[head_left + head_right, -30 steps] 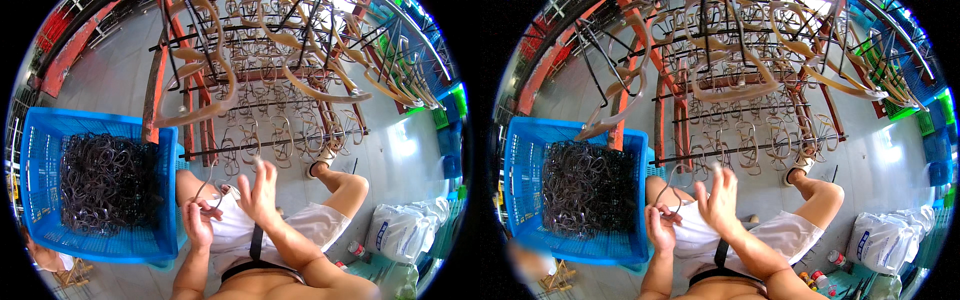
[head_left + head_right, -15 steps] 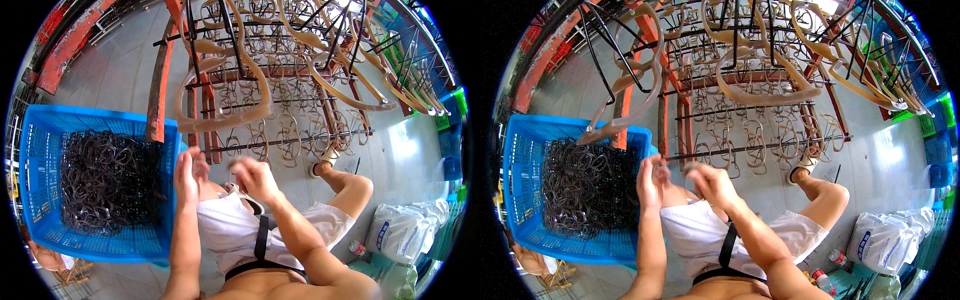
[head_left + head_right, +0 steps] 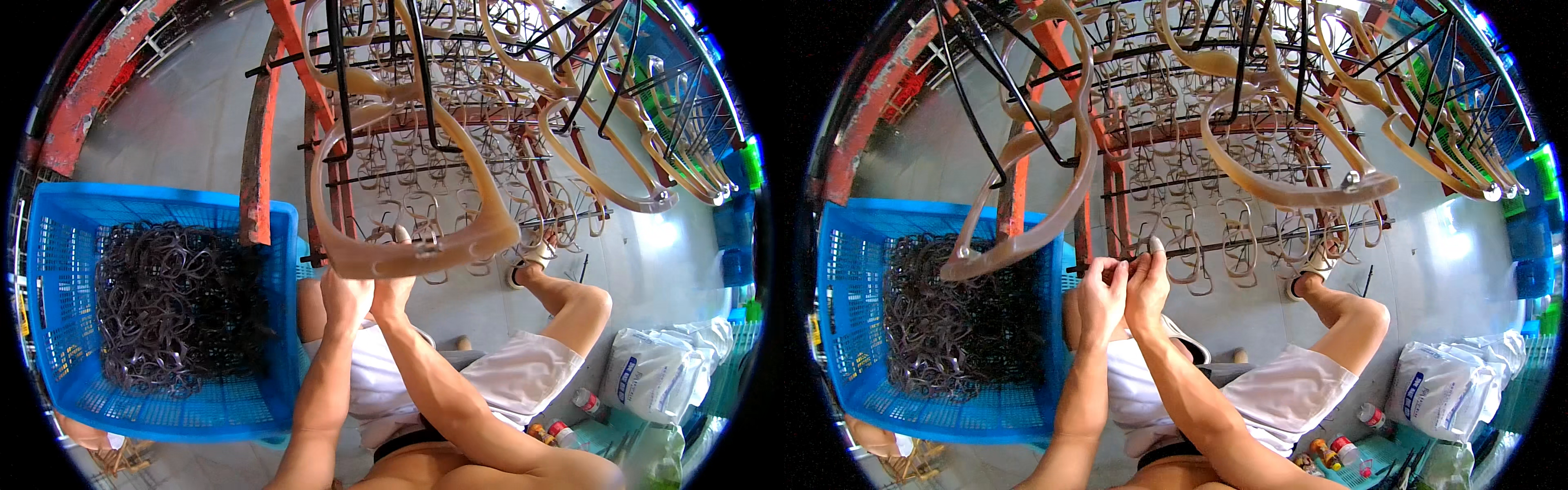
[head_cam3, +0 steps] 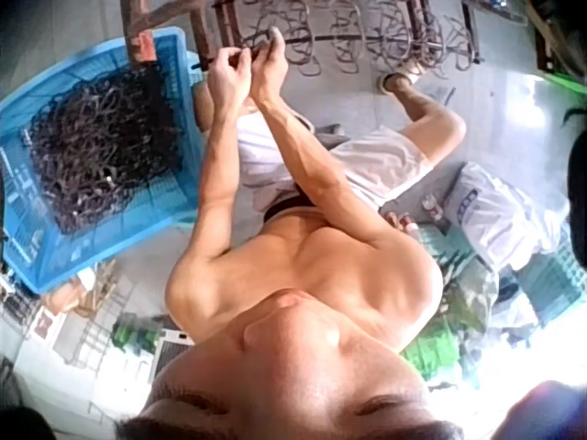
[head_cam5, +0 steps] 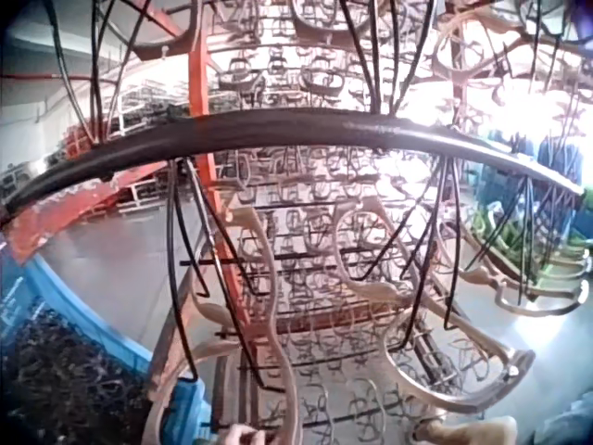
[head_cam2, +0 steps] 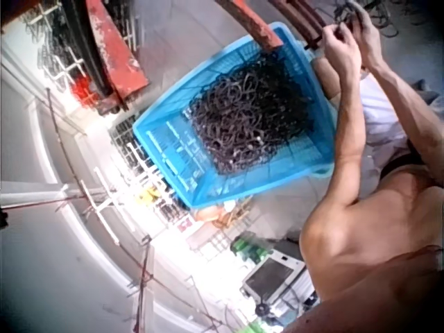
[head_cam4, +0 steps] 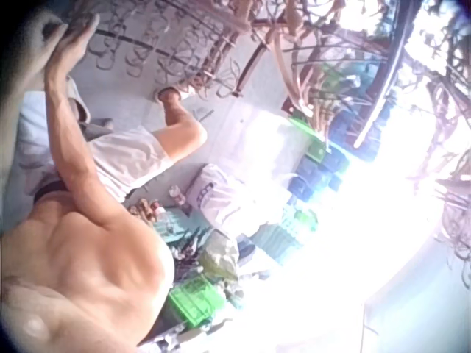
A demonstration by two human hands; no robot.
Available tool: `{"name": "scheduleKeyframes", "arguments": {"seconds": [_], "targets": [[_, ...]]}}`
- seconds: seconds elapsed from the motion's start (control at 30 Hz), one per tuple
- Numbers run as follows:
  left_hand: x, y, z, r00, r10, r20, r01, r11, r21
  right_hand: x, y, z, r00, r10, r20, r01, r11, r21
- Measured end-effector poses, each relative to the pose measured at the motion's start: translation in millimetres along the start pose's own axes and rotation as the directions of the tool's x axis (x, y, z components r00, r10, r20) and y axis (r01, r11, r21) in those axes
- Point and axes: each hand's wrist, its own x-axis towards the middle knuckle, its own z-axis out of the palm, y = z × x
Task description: The person repeatedly picks metal hanger hooks from a blue basket and attaches them to horizontal rods on a multi-tiered rack. The person works one at a time, moving along the rack and occasionally adjusting the rods. The task continues throughout the clip with no visible completion state.
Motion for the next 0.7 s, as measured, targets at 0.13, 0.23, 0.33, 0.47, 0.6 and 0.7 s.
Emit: {"name": "scheduleKeyframes", "arguments": {"seconds": [0.13, 0.23, 0.33, 0.47, 0.6, 0.7], "targets": [[-1.0, 8.6, 1.1, 0.994, -0.033, -0.108, 0.037, 0.998, 0.04, 2.7, -1.5, 1.6, 0.996, -0.081, -0.036, 0.077, 0.991, -0.107], [4.1, 8.6, 1.2, 0.994, -0.065, -0.091, 0.069, 0.997, 0.039, 4.2, 3.0, 4.5, 0.996, -0.08, -0.048, 0.076, 0.994, -0.082], [5.4, 8.4, -0.5, 0.994, -0.045, -0.099, 0.048, 0.999, 0.022, 4.8, 3.2, 8.5, 0.996, -0.062, -0.063, 0.06, 0.998, -0.036], [7.2, 7.0, 0.2, 0.994, -0.023, -0.105, 0.028, 0.998, 0.049, 4.9, 5.9, 11.5, 0.995, -0.016, -0.094, 0.015, 1.0, -0.015], [6.4, 4.2, 0.4, 0.991, -0.046, -0.125, 0.047, 0.999, 0.01, 4.8, -1.4, 11.2, 0.998, 0.021, -0.065, -0.017, 0.998, 0.065], [2.3, -4.7, 5.0, 0.988, -0.053, -0.144, 0.052, 0.999, -0.014, 5.0, -0.5, 6.9, 0.999, -0.034, -0.024, 0.034, 0.999, 0.025]]}}
